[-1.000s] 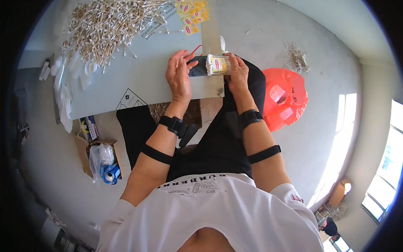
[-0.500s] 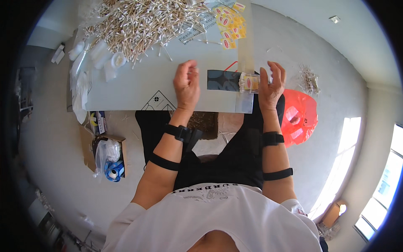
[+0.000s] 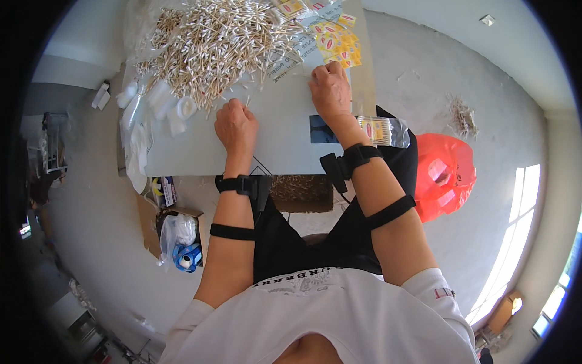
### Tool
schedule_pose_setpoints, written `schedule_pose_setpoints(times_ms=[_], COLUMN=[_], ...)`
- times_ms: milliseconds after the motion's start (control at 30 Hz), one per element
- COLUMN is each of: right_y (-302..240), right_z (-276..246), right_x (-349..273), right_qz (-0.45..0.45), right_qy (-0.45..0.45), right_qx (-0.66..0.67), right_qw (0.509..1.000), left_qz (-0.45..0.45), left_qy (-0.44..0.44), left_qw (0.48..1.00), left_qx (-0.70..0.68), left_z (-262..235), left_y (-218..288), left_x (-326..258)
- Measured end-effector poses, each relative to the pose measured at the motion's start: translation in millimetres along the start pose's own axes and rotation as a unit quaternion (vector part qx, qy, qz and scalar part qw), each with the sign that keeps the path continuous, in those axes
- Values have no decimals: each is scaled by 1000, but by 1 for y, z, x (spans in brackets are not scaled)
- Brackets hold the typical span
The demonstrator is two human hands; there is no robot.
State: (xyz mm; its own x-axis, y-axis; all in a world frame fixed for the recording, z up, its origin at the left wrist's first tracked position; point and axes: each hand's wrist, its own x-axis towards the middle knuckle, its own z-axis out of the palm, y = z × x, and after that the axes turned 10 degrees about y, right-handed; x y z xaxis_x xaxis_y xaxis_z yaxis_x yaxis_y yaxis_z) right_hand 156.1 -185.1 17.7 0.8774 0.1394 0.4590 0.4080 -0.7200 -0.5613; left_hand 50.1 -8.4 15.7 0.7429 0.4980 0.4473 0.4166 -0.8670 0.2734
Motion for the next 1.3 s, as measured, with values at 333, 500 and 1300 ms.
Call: schedule_pose_setpoints(times_ms=[333,500,1300], right_y=[-6,-3,-16], right_z=[-10,-10,8], right_x=[-10,-2,1], right_qz=[-22,2,-139], right_qy=[-139,-125,-96], right_qx=[62,150,41], right_qw=[988,981,985], left_qz=[123,86,115], left_qy=[-24,-14,-22], left_qw=[967,953,968], left_qx=[-220,-291,-221], left_z=[-14,-8,-9], left_y=[29,34,34], left_x=[-41,-39,-42])
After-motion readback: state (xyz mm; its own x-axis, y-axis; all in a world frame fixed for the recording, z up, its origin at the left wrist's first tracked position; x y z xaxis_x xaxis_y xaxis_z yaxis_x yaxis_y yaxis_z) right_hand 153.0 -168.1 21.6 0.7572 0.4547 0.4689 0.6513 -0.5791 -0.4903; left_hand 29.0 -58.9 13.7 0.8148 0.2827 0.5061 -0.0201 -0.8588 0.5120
